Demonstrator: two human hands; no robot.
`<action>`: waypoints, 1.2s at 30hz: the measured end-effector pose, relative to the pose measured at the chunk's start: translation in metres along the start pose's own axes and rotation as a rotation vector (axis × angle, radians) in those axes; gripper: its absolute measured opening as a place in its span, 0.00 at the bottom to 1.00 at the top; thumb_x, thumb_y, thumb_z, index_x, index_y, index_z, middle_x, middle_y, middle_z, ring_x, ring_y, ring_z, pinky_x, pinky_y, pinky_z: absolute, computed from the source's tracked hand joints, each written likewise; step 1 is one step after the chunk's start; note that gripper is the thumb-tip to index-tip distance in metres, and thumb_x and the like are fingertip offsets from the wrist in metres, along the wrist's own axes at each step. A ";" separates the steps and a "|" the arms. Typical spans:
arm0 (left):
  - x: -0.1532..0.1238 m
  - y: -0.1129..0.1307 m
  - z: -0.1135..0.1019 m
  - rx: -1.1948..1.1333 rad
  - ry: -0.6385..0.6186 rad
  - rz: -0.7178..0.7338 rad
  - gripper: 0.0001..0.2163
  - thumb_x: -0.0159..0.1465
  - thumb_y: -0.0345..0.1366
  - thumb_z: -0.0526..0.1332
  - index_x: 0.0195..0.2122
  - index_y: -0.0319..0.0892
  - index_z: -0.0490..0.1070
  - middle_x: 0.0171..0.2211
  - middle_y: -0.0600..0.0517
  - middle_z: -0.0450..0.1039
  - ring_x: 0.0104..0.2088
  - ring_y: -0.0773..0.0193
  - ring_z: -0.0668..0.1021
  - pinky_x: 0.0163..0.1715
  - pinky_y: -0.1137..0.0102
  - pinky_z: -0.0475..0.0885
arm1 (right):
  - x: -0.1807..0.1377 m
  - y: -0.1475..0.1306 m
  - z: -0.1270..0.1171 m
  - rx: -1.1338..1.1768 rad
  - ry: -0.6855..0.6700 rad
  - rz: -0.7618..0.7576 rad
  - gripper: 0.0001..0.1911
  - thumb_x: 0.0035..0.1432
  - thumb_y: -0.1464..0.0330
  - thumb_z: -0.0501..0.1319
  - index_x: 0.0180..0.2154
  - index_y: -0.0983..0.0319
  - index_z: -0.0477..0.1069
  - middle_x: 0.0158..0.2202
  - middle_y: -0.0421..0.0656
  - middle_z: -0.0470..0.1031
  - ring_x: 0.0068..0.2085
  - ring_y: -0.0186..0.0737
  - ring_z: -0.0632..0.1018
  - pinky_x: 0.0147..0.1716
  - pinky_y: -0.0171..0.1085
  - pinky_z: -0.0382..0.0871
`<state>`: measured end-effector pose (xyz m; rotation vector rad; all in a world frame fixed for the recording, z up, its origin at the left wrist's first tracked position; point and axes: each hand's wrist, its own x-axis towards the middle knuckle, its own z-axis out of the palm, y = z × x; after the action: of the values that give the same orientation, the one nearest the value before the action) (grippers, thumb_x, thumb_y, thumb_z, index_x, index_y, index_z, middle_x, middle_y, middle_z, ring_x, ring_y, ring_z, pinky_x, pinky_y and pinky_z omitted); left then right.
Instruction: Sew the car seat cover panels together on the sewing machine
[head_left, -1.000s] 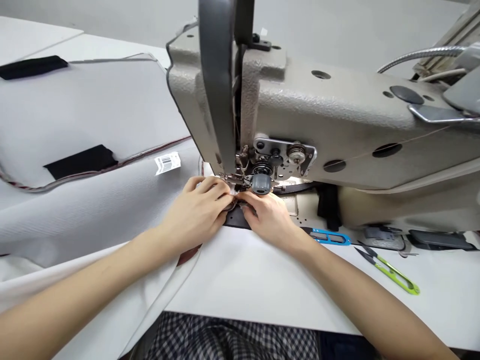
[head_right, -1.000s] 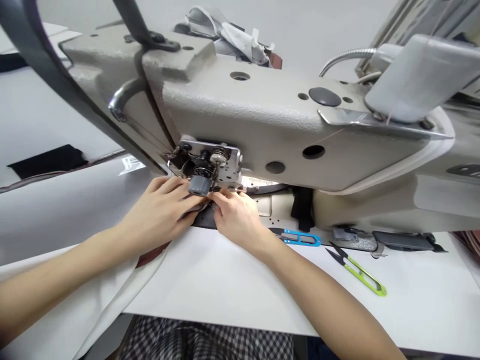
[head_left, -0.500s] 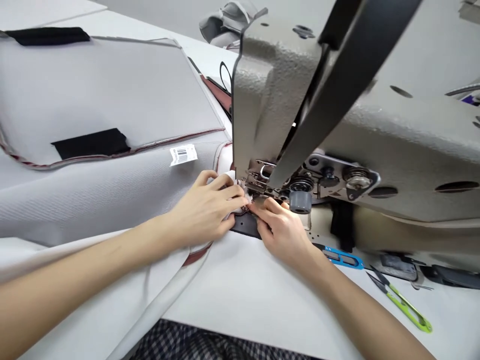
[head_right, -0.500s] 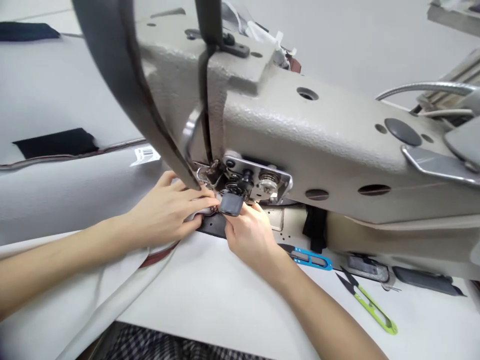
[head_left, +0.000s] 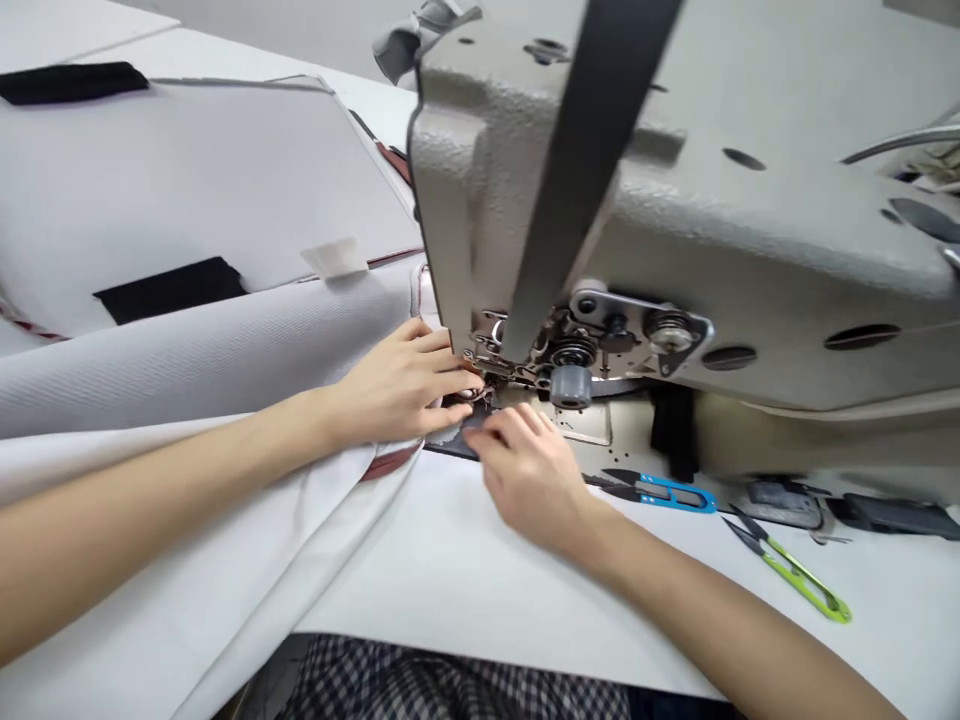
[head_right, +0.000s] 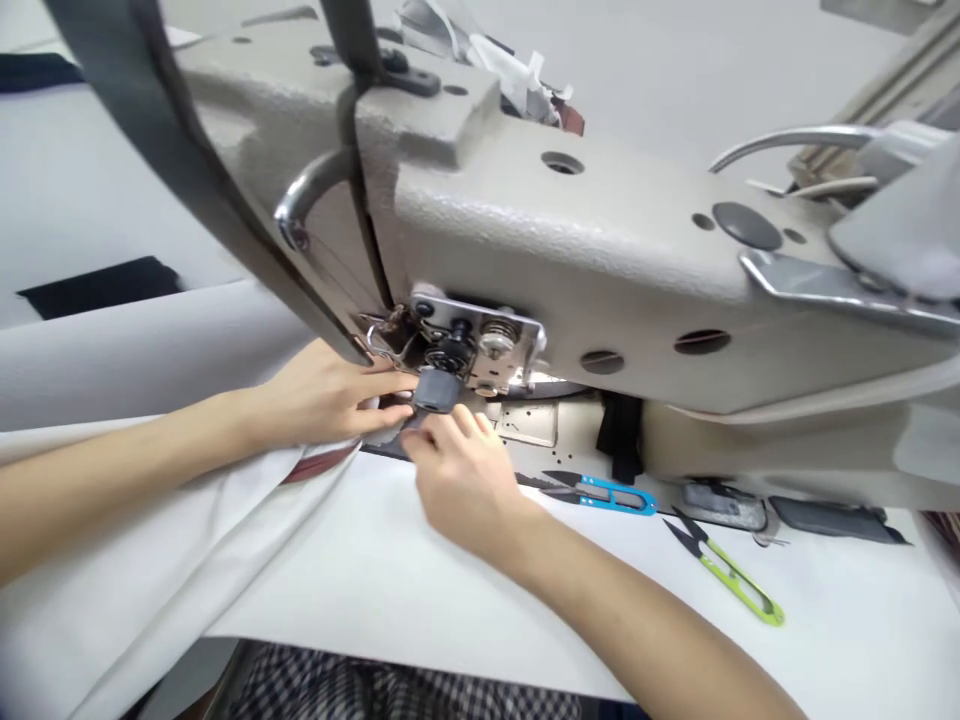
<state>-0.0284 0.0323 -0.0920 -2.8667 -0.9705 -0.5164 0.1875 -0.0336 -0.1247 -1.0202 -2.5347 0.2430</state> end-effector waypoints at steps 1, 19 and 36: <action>0.002 0.003 0.000 -0.022 0.006 -0.045 0.10 0.67 0.40 0.58 0.39 0.45 0.79 0.33 0.50 0.78 0.43 0.56 0.77 0.42 0.62 0.67 | -0.001 -0.010 0.002 -0.004 -0.022 -0.039 0.18 0.65 0.75 0.52 0.52 0.66 0.73 0.50 0.52 0.74 0.51 0.50 0.71 0.52 0.47 0.66; 0.003 0.018 -0.014 0.270 -0.219 0.098 0.14 0.64 0.21 0.52 0.40 0.41 0.75 0.37 0.49 0.77 0.38 0.60 0.74 0.38 0.67 0.69 | 0.050 -0.082 0.031 -0.018 -0.221 0.058 0.27 0.63 0.62 0.57 0.55 0.78 0.71 0.56 0.67 0.71 0.62 0.69 0.66 0.65 0.63 0.48; -0.004 0.024 -0.009 0.211 -0.041 0.135 0.13 0.60 0.17 0.54 0.39 0.41 0.68 0.42 0.54 0.77 0.50 0.61 0.72 0.58 0.62 0.59 | 0.017 0.011 -0.021 -0.073 -0.162 0.298 0.21 0.67 0.69 0.51 0.58 0.53 0.69 0.50 0.41 0.73 0.36 0.38 0.79 0.27 0.37 0.64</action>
<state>-0.0192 0.0092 -0.0841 -2.7372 -0.7780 -0.3235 0.1923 -0.0140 -0.1035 -1.4633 -2.5396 0.3293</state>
